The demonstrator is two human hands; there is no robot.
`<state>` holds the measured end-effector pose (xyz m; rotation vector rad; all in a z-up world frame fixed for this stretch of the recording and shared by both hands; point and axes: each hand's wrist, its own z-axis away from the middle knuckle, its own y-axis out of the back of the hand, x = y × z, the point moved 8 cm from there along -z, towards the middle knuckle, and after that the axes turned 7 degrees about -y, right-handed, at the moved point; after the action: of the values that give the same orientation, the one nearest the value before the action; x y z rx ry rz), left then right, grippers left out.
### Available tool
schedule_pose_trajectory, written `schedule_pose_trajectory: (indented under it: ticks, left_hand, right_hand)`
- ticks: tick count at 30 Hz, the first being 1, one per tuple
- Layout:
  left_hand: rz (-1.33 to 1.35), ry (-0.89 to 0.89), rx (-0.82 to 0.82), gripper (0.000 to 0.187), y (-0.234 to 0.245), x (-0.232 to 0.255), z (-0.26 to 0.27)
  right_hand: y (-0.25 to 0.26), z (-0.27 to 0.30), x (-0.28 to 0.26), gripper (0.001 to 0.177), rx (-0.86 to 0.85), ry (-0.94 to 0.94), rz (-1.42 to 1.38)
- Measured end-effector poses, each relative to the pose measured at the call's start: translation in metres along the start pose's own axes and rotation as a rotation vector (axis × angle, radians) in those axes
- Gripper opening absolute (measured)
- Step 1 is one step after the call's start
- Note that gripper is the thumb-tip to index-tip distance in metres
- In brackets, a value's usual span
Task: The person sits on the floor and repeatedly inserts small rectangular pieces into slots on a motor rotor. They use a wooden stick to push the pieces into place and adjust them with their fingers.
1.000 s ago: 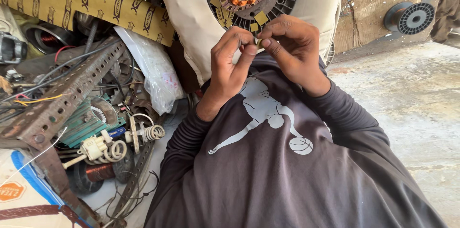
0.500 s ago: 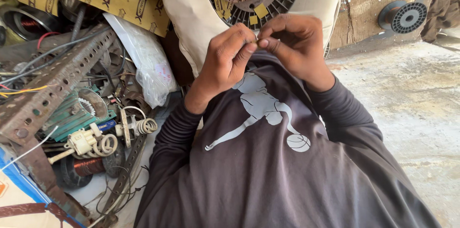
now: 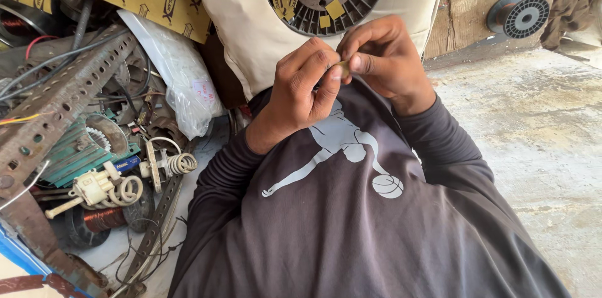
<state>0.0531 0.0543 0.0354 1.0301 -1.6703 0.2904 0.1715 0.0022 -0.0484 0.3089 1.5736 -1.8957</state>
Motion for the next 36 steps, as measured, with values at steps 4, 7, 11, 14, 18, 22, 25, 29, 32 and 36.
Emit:
schedule_pose_trajectory:
  ticks: [4,7,11,14,18,22,25,29,32,36]
  left_hand:
    - [-0.035,0.003,-0.007,0.008,0.0,-0.002,0.001]
    - [0.008,0.034,0.025,0.009,0.001,-0.006,0.0]
    - [0.172,0.099,0.038,0.013,-0.001,-0.007,0.004]
    - [0.16,0.118,0.05,0.012,-0.002,-0.006,0.005]
    - [-0.084,-0.022,0.077,0.009,0.0,0.007,0.002]
    - [-0.19,-0.095,0.066,0.005,0.0,0.016,0.002]
    - [-0.217,-0.139,0.058,0.007,0.0,0.023,0.001]
    - [-0.228,-0.183,0.031,0.008,0.0,0.029,0.0]
    - [-0.198,-0.117,-0.005,0.009,0.001,0.025,0.0]
    - [-0.085,-0.04,-0.032,0.01,0.0,0.017,0.001]
  right_hand:
    - [-0.014,0.017,-0.018,0.015,0.223,0.171,0.498]
    - [-0.021,0.021,-0.023,0.015,0.247,0.241,0.561]
    - [-0.011,0.005,-0.009,0.015,0.063,0.076,0.093]
    - [-0.004,0.0,-0.002,0.017,-0.002,0.019,-0.043]
    - [-0.003,0.005,0.0,0.017,0.017,0.056,0.029]
    - [-0.009,0.01,-0.003,0.018,0.091,0.165,0.089]
    - [-0.017,0.017,-0.005,0.02,0.138,0.213,0.114]
    - [-0.022,0.025,-0.01,0.02,0.164,0.249,0.219]
    - [-0.023,0.027,-0.013,0.018,0.185,0.25,0.314]
    - [-0.025,0.031,-0.011,0.017,0.214,0.26,0.389]
